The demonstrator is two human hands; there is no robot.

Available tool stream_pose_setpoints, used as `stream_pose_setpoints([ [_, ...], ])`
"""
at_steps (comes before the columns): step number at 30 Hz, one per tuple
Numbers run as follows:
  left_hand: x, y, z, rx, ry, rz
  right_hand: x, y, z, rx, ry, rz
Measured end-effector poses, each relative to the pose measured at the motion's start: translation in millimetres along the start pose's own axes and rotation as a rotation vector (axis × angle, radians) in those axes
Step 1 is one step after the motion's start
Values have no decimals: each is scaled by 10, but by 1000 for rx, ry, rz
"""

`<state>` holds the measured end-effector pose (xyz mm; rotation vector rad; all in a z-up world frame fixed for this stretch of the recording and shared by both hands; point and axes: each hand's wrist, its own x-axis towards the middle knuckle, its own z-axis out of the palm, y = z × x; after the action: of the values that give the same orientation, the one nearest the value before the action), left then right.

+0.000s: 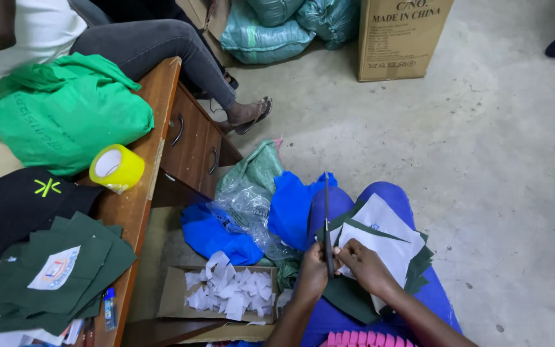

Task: The person sits on the floor and uses scissors to cut white paper templates from green fabric pieces. They repeatedly trim the fabric around the paper shapes, remove the cut pieces, and place the finished fabric pieces onto a nearby table.

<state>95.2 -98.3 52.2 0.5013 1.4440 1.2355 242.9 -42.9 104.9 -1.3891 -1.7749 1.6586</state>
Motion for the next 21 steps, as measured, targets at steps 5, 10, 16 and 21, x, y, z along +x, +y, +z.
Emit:
stream_pose_setpoints([
  [5, 67, -140, -97, 275, -265, 150, 85, 370, 88, 47, -34, 138],
  [10, 5, -2, -77, 306, -393, 119, 51, 494, 15, 135, -52, 141],
  [16, 195, -225, -109, 113, -415, 83, 85, 758, -137, 178, -91, 31],
  [21, 82, 99, -261, 287, -166, 167, 90, 956, -124, 119, -82, 105],
])
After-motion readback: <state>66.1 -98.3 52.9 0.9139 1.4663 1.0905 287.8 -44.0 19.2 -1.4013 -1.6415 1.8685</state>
